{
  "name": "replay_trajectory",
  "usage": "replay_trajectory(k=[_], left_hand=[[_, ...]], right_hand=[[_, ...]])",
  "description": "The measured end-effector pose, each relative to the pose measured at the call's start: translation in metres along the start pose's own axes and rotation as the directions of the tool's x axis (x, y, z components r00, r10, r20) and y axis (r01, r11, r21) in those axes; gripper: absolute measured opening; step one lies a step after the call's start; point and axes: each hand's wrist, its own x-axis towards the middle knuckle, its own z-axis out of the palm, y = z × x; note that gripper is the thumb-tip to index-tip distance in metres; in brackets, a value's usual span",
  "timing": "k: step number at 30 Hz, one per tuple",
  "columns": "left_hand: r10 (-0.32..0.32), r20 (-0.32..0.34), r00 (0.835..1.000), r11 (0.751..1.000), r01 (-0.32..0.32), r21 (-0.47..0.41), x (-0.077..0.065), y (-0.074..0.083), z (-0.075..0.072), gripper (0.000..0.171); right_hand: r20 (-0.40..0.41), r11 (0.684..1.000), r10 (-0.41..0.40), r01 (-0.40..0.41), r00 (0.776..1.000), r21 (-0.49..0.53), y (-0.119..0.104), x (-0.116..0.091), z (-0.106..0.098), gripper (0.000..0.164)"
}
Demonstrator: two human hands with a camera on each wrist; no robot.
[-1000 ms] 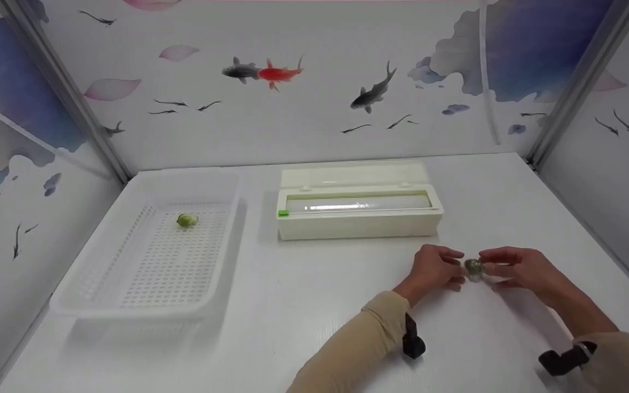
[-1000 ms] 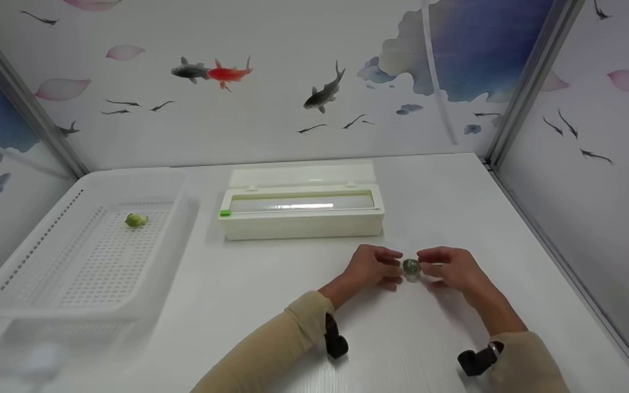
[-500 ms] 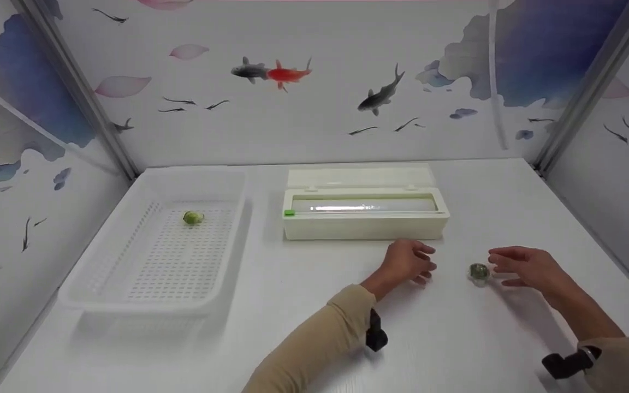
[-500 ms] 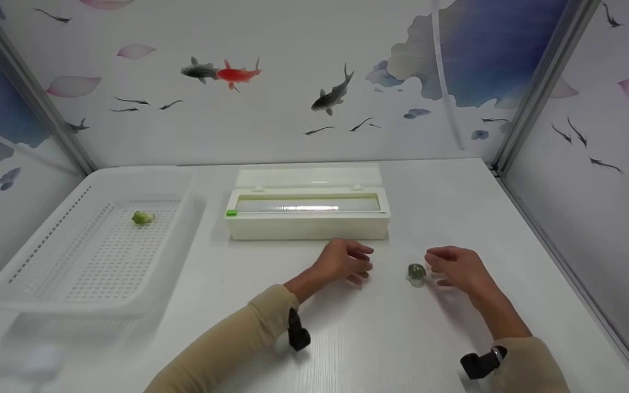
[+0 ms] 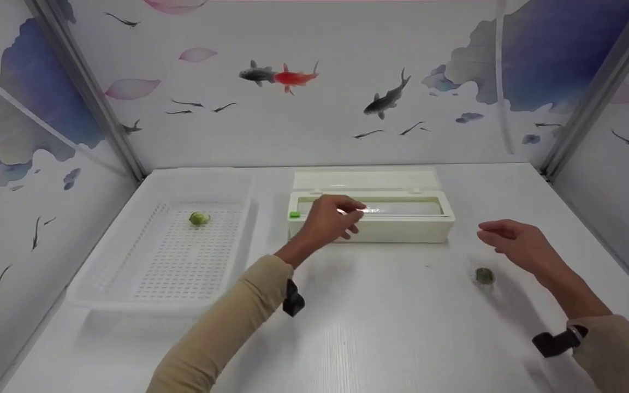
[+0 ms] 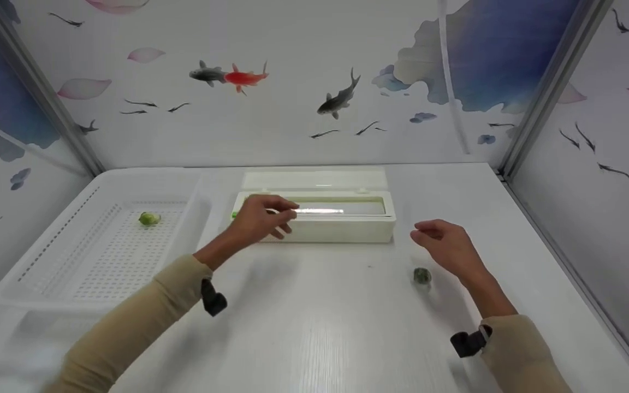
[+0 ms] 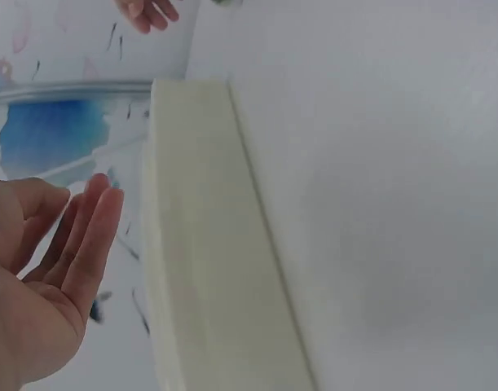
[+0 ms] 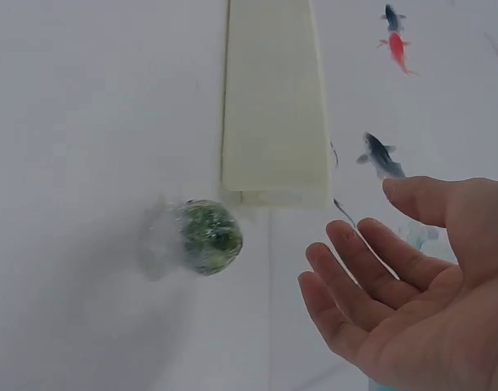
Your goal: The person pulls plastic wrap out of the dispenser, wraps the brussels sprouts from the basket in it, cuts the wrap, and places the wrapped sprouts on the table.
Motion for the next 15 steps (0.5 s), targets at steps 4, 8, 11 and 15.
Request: replay_trajectory(k=[4,8,11,15], left_hand=[[0.043,-0.022,0.999,0.999,-0.043,0.010,0.002,0.001,-0.034,0.024],[0.045,-0.036,0.998,0.999,-0.045,0.007,0.003,-0.005,-0.058,0.027],[0.020,-0.050,0.999,1.000,-0.019,0.009,0.003,-0.014,-0.070,0.028],[-0.008,-0.075,0.997,1.000,0.007,-0.011,0.003,-0.023,-0.082,0.030]], right_hand=[[-0.013,0.998,-0.057,0.057,0.998,-0.034,-0.019,0.009,-0.003,0.067],[-0.013,0.994,-0.095,0.095,0.995,-0.046,-0.038,0.017,-0.006,0.065],[-0.005,0.991,-0.124,0.123,0.992,-0.053,-0.051,0.025,-0.007,0.064],[0.017,0.986,-0.157,0.158,0.987,-0.057,-0.065,0.039,-0.006,0.063]])
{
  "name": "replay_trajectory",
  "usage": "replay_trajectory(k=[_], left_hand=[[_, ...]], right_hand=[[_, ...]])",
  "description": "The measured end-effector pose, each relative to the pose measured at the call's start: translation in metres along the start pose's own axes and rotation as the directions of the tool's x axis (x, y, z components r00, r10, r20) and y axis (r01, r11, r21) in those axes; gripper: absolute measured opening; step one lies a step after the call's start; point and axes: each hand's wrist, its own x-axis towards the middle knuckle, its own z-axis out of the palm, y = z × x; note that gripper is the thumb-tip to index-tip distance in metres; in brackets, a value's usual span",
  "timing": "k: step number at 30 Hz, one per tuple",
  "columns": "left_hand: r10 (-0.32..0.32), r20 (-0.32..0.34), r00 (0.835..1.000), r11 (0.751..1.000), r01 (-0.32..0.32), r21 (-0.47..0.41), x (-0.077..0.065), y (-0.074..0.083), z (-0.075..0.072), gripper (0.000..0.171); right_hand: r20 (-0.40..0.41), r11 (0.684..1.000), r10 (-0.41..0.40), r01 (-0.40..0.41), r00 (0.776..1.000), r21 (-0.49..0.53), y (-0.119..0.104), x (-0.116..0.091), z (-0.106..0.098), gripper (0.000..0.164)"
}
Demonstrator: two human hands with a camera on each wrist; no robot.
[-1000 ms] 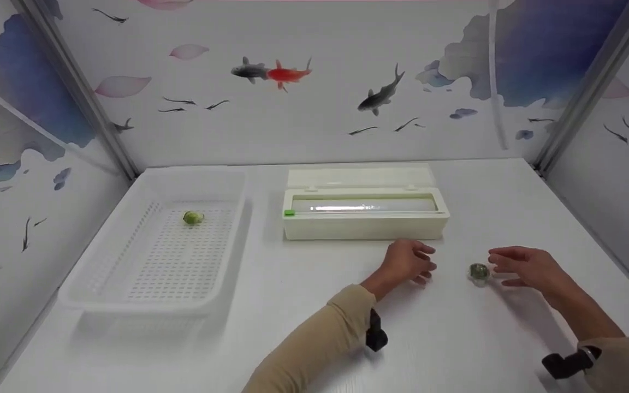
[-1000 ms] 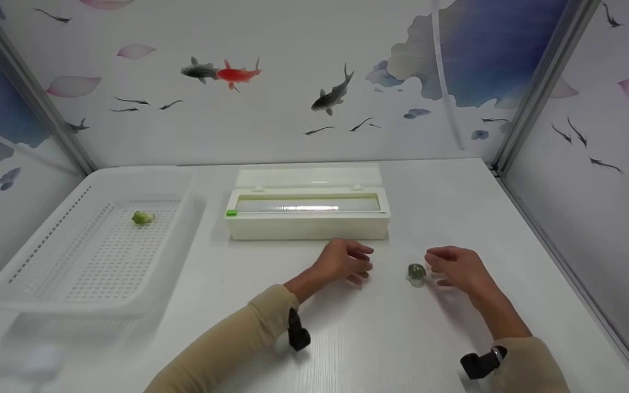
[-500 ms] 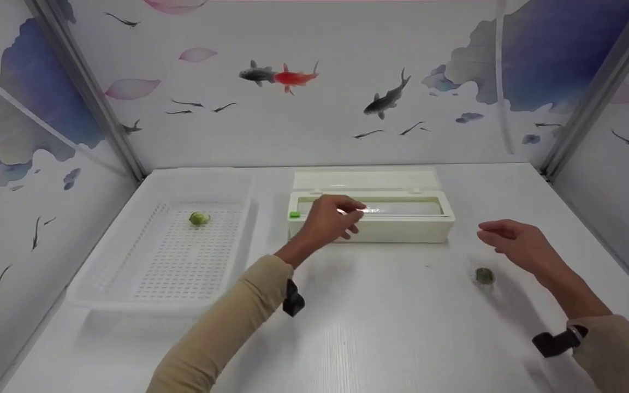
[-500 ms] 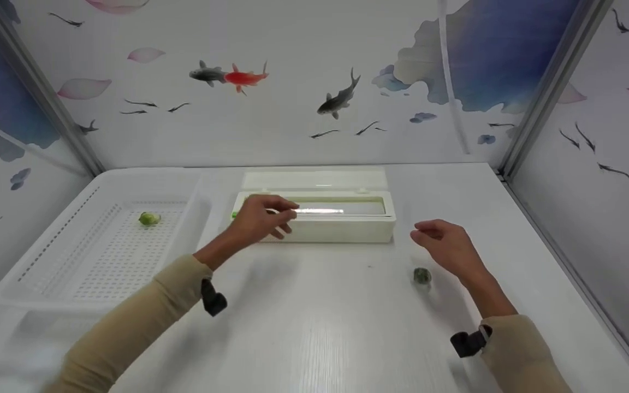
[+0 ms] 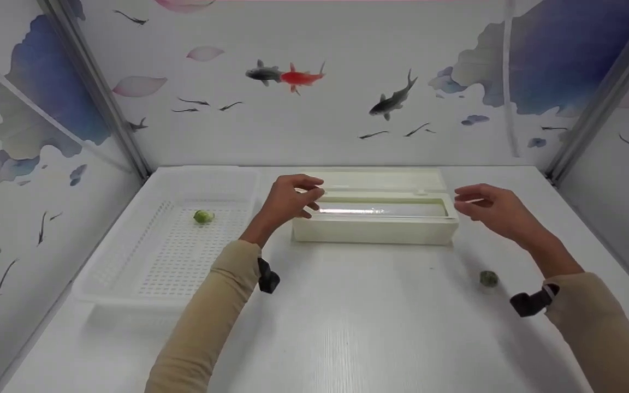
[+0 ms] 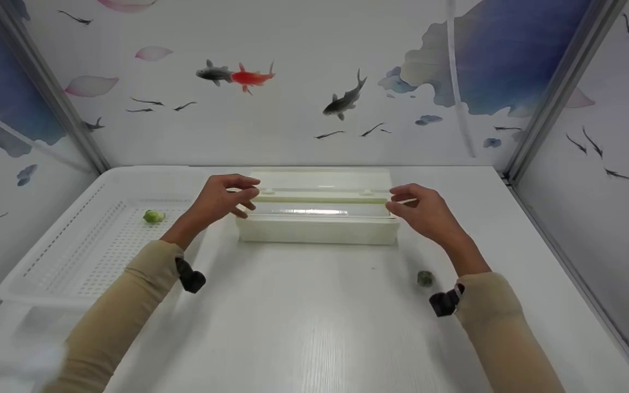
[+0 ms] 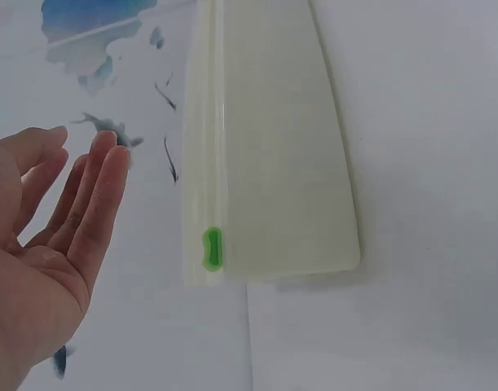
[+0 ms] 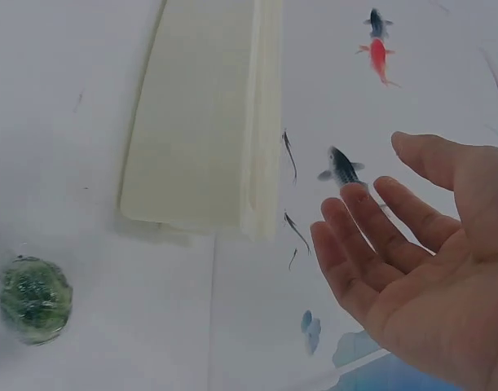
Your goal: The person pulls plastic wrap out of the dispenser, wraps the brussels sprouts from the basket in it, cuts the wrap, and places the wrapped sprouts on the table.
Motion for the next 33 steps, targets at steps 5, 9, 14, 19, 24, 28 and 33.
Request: replay_trajectory(k=[5,9,14,19,24,28,33], left_hand=[[-0.033,-0.002,0.999,0.999,0.033,0.000,0.004,-0.008,-0.007,0.032],[-0.077,0.011,0.997,0.997,0.077,0.011,0.008,-0.015,-0.011,0.035],[-0.119,-0.047,0.992,0.993,0.118,-0.012,0.012,-0.023,-0.018,0.035],[-0.185,-0.034,0.982,0.983,0.185,0.012,0.012,-0.028,-0.019,0.036],[-0.227,0.014,0.974,0.967,0.223,0.122,0.012,-0.032,-0.013,0.033],[-0.243,0.035,0.969,0.955,0.233,0.182,0.012,-0.035,-0.009,0.033],[-0.265,0.043,0.963,0.942,0.250,0.224,0.015,-0.040,-0.006,0.029]], right_hand=[[0.043,1.000,-0.013,0.013,0.999,0.002,-0.002,0.017,0.002,0.063],[0.078,1.000,0.022,-0.020,0.997,-0.020,-0.001,0.029,0.006,0.059],[0.082,0.995,0.064,-0.057,0.995,-0.078,0.002,0.041,0.014,0.058],[0.090,0.993,0.028,-0.017,0.996,-0.117,0.010,0.044,0.021,0.056],[0.076,0.992,-0.023,0.033,0.997,-0.126,0.015,0.042,0.025,0.049],[0.067,0.991,-0.035,0.043,0.997,-0.123,0.015,0.042,0.028,0.044],[0.030,0.987,-0.090,0.094,0.995,-0.131,0.018,0.042,0.033,0.034]])
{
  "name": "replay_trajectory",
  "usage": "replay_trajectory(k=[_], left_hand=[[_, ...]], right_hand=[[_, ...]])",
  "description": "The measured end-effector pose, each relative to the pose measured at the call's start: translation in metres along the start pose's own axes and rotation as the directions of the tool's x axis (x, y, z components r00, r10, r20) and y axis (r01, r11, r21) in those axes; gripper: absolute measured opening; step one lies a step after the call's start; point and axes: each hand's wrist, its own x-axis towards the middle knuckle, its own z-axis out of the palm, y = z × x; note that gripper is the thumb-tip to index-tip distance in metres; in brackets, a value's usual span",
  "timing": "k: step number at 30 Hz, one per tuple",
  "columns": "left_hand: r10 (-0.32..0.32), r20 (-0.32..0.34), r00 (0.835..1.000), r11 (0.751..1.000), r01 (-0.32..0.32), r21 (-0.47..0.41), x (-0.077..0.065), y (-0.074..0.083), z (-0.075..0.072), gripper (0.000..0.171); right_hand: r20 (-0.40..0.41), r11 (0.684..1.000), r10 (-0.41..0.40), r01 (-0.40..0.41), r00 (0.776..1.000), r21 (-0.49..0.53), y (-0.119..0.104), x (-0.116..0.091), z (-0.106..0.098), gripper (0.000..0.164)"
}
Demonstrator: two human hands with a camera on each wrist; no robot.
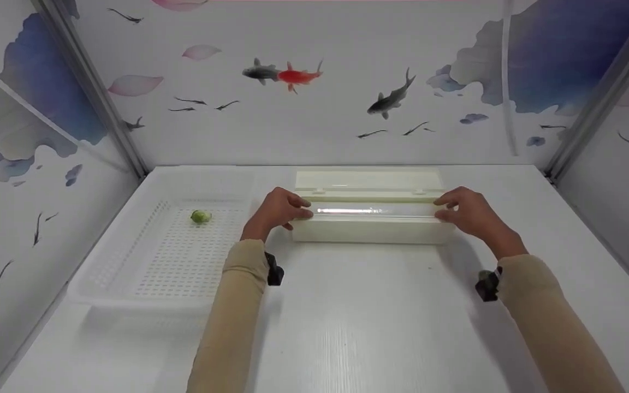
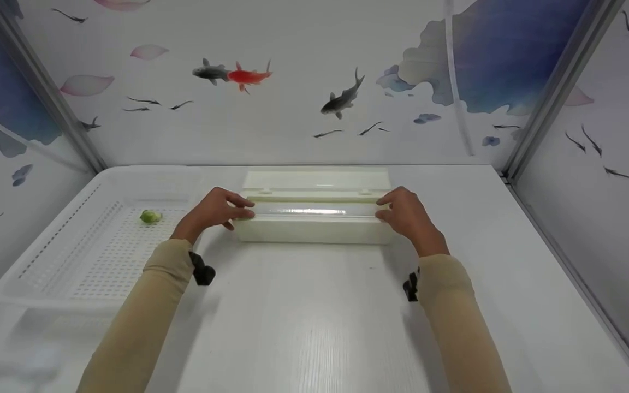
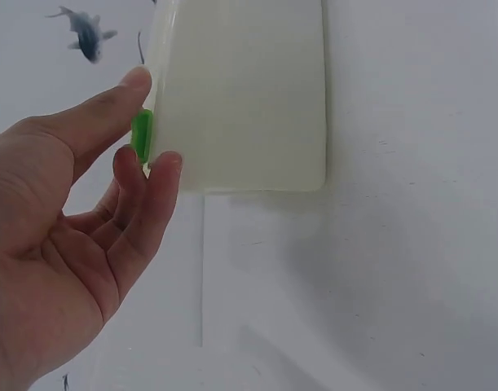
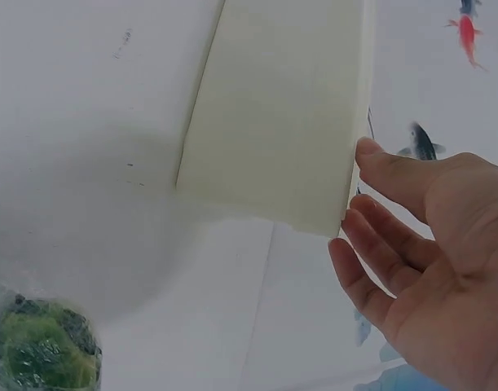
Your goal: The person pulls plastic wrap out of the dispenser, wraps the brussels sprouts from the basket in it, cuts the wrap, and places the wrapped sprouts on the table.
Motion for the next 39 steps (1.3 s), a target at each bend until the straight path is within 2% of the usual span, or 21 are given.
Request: replay_trajectory(k=[4,8,14,20,32,39], left_hand=[[0.005,-0.008,1.000,1.000,-0.004,0.030,0.002,-0.001,0.002,0.023],[0.006,-0.017,1.000,0.997,-0.005,0.072,0.003,0.001,0.004,0.021],[0.006,-0.008,1.000,0.991,-0.005,0.133,0.004,0.004,0.007,0.023],[0.056,-0.028,0.998,0.978,-0.050,0.203,0.004,0.006,0.009,0.025],[0.098,-0.123,0.988,0.993,-0.089,0.080,0.008,0.009,0.011,0.028],[0.078,-0.143,0.987,0.996,-0.073,0.042,0.012,0.013,0.011,0.026]], right_hand=[[-0.059,1.000,-0.028,0.028,0.998,-0.006,0.002,0.001,0.004,0.022],[-0.087,1.000,-0.020,0.019,0.996,-0.009,0.004,0.002,0.006,0.018],[-0.108,0.999,-0.021,0.017,0.994,-0.044,0.002,0.002,0.010,0.019],[-0.112,0.997,-0.021,0.012,0.994,-0.073,0.002,0.000,0.010,0.022],[-0.164,0.995,0.063,-0.074,0.985,-0.060,-0.003,0.004,0.009,0.024],[-0.219,0.991,0.036,-0.062,0.975,-0.115,-0.009,0.010,0.005,0.023]])
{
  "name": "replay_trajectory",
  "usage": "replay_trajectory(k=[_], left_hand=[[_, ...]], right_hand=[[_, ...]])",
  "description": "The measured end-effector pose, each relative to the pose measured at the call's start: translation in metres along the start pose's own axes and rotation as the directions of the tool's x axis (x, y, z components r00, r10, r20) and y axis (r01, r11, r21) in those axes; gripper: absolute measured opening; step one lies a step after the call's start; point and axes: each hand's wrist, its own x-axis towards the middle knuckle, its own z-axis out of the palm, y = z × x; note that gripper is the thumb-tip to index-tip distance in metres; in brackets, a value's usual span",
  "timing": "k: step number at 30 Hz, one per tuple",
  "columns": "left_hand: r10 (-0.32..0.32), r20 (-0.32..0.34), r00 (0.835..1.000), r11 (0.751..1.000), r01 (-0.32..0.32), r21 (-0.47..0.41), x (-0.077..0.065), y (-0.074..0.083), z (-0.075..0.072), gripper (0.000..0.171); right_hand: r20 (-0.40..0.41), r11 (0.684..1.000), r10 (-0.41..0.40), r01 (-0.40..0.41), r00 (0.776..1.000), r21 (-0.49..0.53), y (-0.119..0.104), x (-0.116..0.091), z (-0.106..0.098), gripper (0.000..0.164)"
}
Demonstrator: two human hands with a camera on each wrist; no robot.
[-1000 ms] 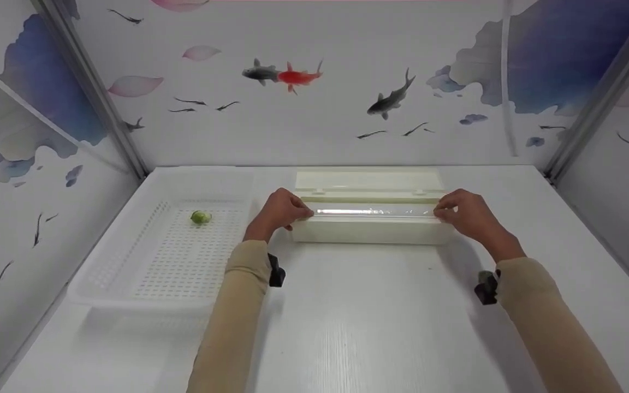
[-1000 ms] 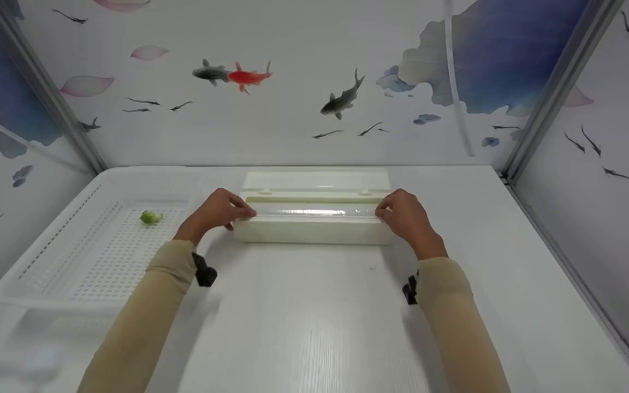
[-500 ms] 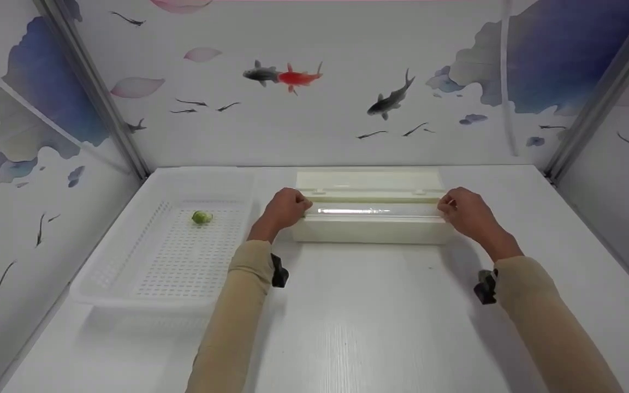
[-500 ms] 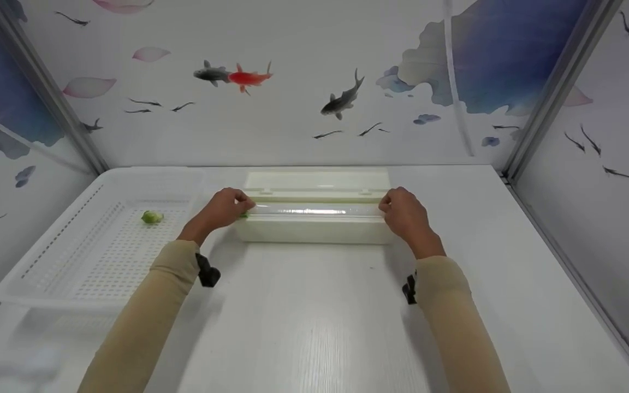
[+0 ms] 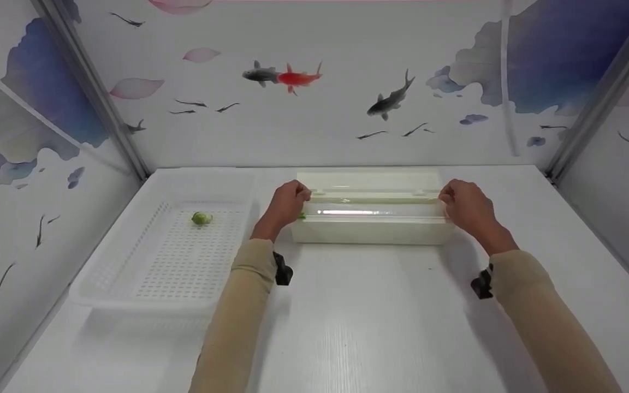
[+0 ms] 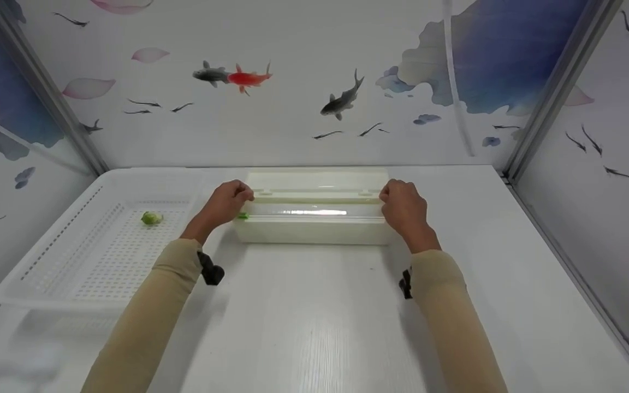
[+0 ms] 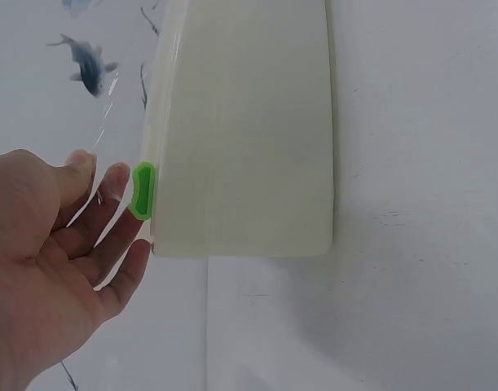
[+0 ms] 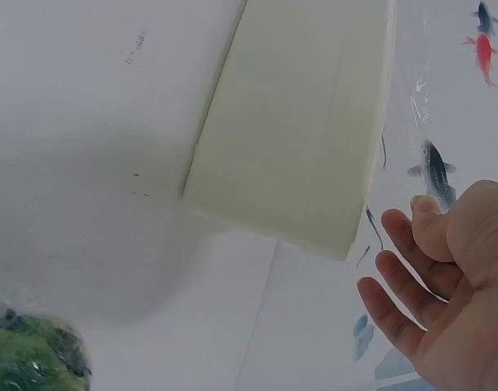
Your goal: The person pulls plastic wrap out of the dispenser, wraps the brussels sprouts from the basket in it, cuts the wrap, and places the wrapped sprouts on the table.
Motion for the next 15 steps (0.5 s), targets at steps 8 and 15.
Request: replay_trajectory(k=[8,15], left_hand=[[0.036,0.009,0.999,0.999,-0.035,-0.029,0.0004,0.0020,-0.0059,0.026],[0.045,-0.015,0.999,0.997,-0.046,-0.065,0.0026,0.0072,-0.0102,0.028]], right_hand=[[0.017,0.995,0.060,-0.061,0.998,0.082,-0.0040,0.0028,-0.0058,0.025],[0.003,0.965,0.059,-0.057,0.998,0.256,0.0014,0.0005,-0.0084,0.026]])
